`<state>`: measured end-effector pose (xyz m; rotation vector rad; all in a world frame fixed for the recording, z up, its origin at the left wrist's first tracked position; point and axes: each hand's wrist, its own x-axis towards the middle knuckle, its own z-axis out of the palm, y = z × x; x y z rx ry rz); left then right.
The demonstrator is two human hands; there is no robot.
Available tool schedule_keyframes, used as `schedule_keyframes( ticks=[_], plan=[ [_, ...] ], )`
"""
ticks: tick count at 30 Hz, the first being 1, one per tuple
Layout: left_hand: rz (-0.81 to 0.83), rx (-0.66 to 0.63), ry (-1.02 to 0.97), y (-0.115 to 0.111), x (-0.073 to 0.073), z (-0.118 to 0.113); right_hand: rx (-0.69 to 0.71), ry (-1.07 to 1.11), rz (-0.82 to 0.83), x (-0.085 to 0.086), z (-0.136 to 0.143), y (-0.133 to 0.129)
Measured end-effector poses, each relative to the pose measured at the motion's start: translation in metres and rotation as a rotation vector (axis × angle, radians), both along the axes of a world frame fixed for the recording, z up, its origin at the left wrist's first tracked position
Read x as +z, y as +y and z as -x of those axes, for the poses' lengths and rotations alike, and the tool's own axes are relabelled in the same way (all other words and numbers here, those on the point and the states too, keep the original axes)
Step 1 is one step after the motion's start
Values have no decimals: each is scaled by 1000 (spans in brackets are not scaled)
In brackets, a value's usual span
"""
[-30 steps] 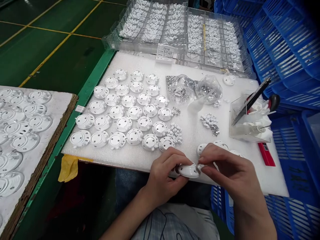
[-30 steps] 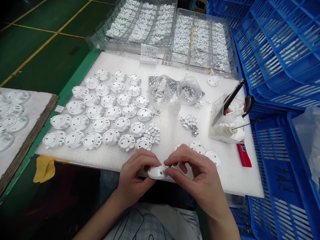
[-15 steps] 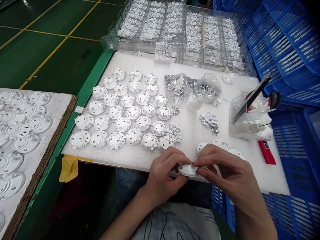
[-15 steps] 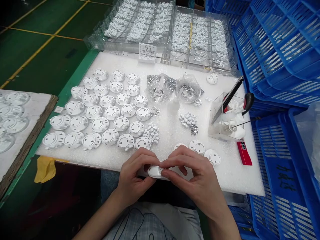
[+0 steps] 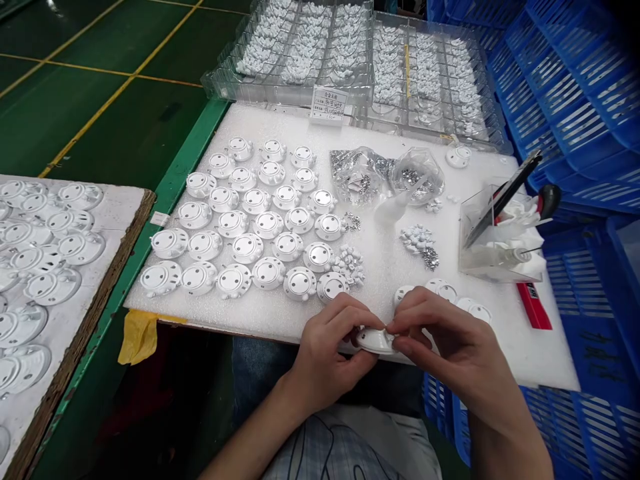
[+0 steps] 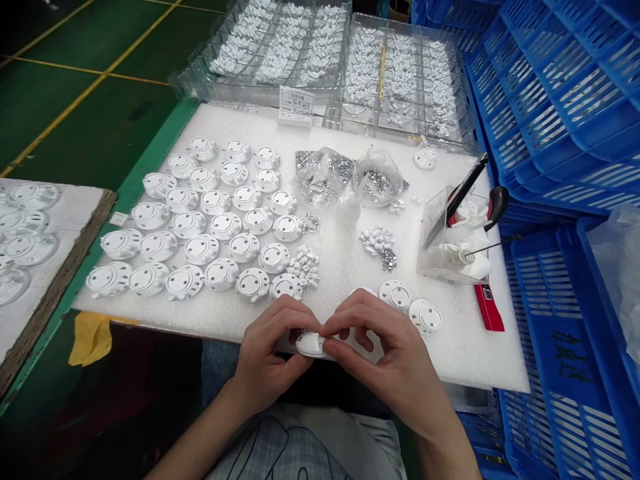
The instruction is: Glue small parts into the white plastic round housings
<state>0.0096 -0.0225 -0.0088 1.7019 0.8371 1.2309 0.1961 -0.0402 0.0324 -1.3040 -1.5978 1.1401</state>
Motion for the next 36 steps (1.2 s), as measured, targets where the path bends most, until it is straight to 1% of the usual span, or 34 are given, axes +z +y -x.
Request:
schedule_keyframes(
  ticks=[6, 11, 13, 16, 19, 23, 26, 29, 32, 36],
  plan=[
    [32, -2, -13, -1, -1, 1, -1, -6, 39, 2, 1, 1],
    [-6, -40, -1, -1, -3, 2, -53, 52, 86, 1, 8, 2],
    [-12, -44, 15, -1, -2, 3, -66, 44, 72, 0, 8, 1],
    [-4, -39, 5, 0, -1, 2, -51, 6, -8, -1, 6, -2],
    [-1, -41, -18, 0, 0, 1, -22, -49, -132, -1, 5, -6],
    [9, -67, -17, 2, 0, 2, -56, -147, -287, -2, 7, -11],
    [29, -111, -6, 3, 0, 7, -56, -172, -341, -5, 8, -13],
    [77, -186, -4, 6, 2, 14, -65, -179, -373, -5, 8, -13],
    [132, -264, 10, 9, 5, 20, -67, -206, -431, -2, 7, -12],
    [171, -306, 22, 12, 9, 23, -60, -235, -481, 1, 8, -10]
  ],
)
